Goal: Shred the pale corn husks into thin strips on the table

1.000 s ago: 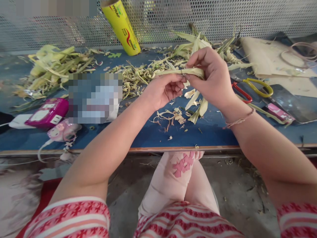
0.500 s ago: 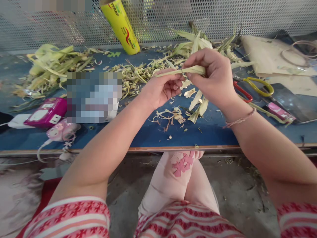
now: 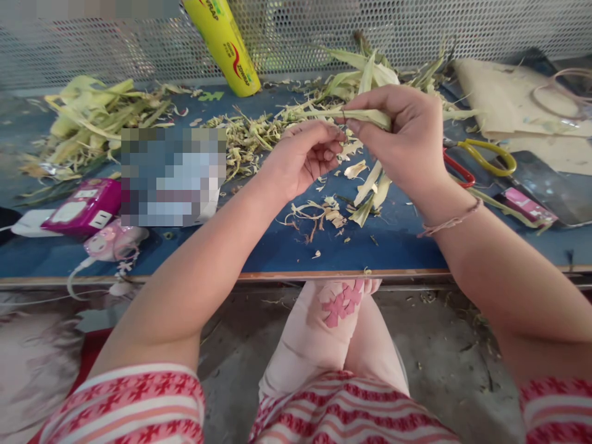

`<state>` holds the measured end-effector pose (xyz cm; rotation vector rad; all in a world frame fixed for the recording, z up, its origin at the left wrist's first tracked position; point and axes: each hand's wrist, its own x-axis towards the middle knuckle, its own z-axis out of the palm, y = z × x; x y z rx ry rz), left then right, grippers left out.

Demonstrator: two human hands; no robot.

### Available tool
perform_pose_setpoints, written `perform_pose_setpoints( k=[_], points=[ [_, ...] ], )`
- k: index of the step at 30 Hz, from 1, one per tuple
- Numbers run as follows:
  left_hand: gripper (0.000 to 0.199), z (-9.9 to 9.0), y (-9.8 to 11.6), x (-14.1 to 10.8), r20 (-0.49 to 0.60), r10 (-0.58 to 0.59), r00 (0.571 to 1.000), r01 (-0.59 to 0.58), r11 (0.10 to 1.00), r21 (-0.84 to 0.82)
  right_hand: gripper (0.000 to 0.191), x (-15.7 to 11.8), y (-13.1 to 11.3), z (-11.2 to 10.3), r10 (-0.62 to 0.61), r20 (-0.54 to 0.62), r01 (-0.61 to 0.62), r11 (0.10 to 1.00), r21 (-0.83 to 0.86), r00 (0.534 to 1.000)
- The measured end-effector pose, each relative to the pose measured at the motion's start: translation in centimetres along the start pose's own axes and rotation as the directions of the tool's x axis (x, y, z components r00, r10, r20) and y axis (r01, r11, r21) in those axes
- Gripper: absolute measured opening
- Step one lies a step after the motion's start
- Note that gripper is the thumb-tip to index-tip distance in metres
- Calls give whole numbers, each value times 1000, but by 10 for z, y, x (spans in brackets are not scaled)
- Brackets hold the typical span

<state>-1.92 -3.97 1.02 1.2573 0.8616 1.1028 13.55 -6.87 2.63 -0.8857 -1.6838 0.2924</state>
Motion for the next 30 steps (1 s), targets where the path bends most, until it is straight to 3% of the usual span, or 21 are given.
perform_pose_setpoints(
  k=[15,24,30],
  points=[
    [14,3,-1,-1,-15,70,997,-70,997,11,15,1,3,0,115,-38,-115,993,2,993],
    [11,1,-6,0,-12,144,990,-144,990,-8,7,2,7,1,150,-17,-144,973,179,989],
    [10,1,-9,2,-48,194,980,-187,975,119,8,3,11,3,192,-17,-183,958,221,981]
  ],
)
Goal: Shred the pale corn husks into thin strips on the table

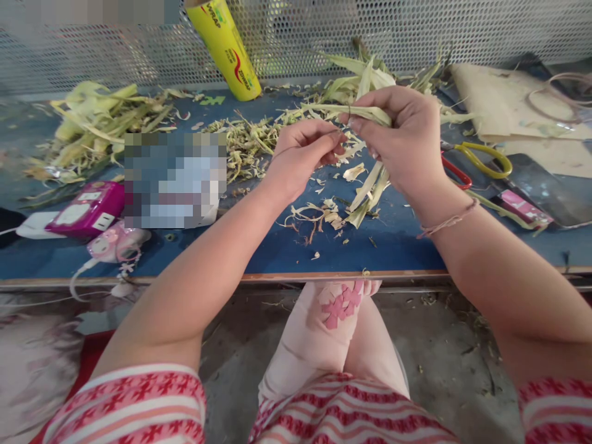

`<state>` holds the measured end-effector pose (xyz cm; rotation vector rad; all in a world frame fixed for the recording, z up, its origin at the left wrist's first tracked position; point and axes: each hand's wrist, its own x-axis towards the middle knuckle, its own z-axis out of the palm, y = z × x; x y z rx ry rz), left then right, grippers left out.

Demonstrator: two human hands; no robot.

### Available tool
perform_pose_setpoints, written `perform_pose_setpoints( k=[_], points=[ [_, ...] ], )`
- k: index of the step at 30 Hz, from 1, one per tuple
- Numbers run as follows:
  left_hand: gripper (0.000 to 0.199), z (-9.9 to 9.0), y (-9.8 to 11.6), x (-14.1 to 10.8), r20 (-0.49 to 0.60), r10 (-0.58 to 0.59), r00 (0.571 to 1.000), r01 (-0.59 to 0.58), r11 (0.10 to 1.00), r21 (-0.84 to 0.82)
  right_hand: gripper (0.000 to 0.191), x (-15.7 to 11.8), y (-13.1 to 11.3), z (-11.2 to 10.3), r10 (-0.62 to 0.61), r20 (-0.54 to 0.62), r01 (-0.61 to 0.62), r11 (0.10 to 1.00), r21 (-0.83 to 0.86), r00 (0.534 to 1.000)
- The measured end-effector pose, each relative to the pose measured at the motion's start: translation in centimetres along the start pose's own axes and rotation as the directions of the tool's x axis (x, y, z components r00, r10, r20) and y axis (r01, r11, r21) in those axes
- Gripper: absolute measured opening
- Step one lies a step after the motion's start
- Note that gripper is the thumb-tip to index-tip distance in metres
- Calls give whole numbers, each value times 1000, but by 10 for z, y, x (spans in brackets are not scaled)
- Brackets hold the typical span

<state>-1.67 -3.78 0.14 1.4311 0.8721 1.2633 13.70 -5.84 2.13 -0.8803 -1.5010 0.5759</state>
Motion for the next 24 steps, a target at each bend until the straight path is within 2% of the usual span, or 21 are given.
perform_pose_setpoints(
  k=[5,10,16,21,24],
  points=[
    [5,-1,0,0,0,0,1000,0,1000,19,9,0,-2,0,95,39,-97,995,38,995],
    [6,-3,-5,0,19,9,1000,-9,1000,16,13,0,-1,2,96,28,-98,992,85,995],
    [7,-3,2,-1,49,3,999,-4,1000,21,5,1,3,0,139,37,-143,980,138,990],
    [8,-14,0,12,-92,10,996,-11,1000,-2,7,6,12,-4,193,131,-216,959,185,972],
    [24,-24,-7,23,-180,93,979,-87,995,42,6,8,8,-6,295,170,-325,927,188,940]
  ],
)
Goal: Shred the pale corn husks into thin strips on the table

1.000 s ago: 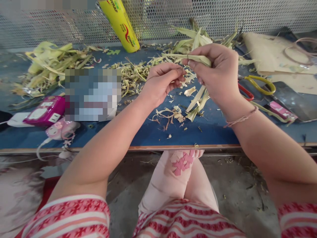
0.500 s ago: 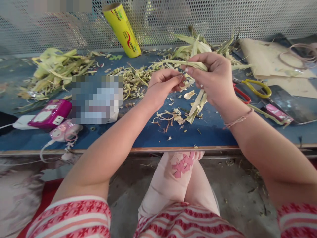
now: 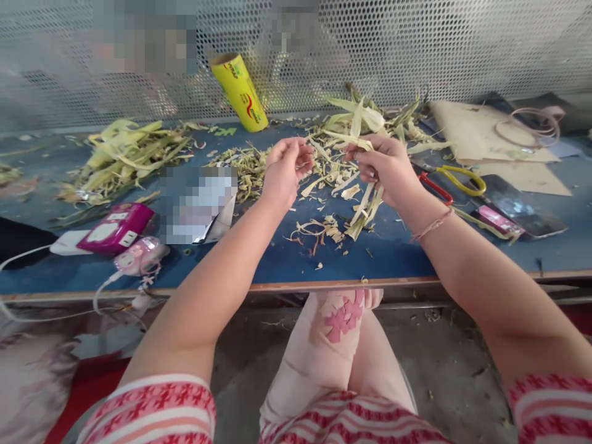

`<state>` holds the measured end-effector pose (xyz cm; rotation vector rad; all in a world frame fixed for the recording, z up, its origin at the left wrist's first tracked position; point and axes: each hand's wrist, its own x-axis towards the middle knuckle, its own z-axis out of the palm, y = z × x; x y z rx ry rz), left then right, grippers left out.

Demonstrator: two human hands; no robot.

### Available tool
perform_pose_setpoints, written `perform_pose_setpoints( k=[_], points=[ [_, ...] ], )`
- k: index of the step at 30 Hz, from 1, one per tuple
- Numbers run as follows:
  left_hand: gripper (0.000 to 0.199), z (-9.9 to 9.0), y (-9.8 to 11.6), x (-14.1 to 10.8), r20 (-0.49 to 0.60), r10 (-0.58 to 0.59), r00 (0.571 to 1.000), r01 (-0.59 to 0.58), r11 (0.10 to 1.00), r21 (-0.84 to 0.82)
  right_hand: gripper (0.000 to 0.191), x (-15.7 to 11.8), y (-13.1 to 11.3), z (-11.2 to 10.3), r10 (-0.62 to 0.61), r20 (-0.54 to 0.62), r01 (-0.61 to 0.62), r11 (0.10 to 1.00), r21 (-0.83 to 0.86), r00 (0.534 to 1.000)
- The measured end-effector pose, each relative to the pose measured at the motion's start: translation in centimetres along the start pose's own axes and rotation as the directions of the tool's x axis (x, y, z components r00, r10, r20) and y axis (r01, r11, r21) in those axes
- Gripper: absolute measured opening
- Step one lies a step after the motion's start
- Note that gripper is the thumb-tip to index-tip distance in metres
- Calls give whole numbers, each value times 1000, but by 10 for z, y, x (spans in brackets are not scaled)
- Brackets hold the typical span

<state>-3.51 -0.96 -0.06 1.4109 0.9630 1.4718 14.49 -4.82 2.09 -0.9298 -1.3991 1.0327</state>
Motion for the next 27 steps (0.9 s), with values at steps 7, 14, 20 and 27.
perform_pose_setpoints(
  k=[7,14,20,27],
  points=[
    [45,-1,14,-13,-22,331,943,-323,932,165,3,-4,-5,2,114,-6,-114,993,28,993],
    [32,9,22,-33,183,493,851,-515,712,476,9,-5,0,9,98,-34,-98,995,-2,995],
    [18,19,15,-30,185,417,890,-452,758,470,21,-8,6,12,102,26,-102,995,-10,994],
    [12,21,14,-32,139,295,945,-326,865,381,30,-7,10,12,102,48,-102,995,-13,994]
  ],
)
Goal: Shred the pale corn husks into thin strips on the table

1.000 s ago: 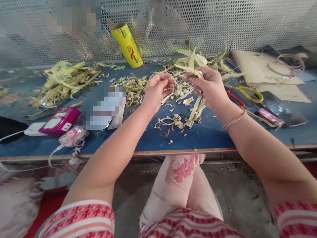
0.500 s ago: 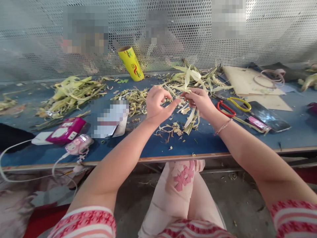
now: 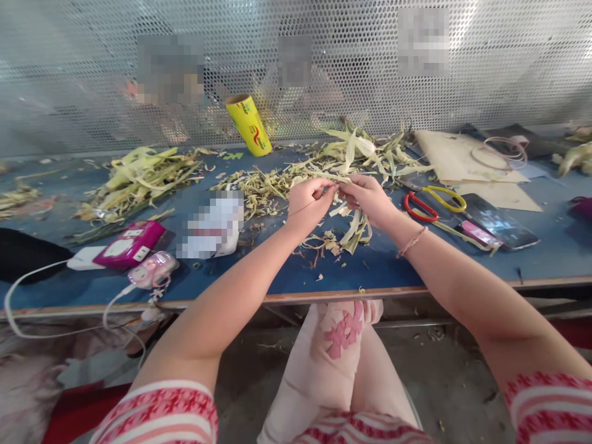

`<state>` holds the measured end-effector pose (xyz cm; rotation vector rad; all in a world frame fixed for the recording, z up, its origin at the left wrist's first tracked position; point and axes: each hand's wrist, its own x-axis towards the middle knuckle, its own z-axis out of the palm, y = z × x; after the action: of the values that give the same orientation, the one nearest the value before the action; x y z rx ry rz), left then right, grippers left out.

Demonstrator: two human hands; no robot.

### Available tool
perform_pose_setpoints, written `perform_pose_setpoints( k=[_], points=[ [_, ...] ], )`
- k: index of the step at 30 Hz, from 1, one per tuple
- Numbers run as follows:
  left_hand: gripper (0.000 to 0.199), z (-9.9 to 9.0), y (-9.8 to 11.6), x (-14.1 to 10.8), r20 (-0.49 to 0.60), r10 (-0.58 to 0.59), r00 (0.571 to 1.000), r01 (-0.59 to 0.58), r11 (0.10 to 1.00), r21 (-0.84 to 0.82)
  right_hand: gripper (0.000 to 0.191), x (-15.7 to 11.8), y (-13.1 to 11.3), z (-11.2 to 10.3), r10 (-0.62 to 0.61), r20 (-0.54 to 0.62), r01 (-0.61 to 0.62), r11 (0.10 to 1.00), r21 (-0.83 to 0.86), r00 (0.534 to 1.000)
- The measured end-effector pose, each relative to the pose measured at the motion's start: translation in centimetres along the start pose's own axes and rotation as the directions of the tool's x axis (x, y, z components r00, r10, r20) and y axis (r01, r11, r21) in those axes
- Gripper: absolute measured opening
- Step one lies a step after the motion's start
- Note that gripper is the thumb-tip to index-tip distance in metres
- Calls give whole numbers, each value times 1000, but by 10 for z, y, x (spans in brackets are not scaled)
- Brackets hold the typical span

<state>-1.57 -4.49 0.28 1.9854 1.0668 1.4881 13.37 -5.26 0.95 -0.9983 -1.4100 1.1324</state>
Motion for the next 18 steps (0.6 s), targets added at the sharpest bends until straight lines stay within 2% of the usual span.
perform_pose_setpoints(
  k=[5,10,18],
  points=[
    [11,1,1,1,25,-69,997,70,996,-59,30,0,1,0,-1,-9,1,1000,-11,1000],
    [14,0,3,2,34,-81,996,84,994,-65,30,1,0,-1,6,-29,-6,1000,-14,1000],
    [15,0,6,0,113,-81,990,86,995,-40,23,-2,-10,2,90,-47,-85,991,106,995]
  ],
)
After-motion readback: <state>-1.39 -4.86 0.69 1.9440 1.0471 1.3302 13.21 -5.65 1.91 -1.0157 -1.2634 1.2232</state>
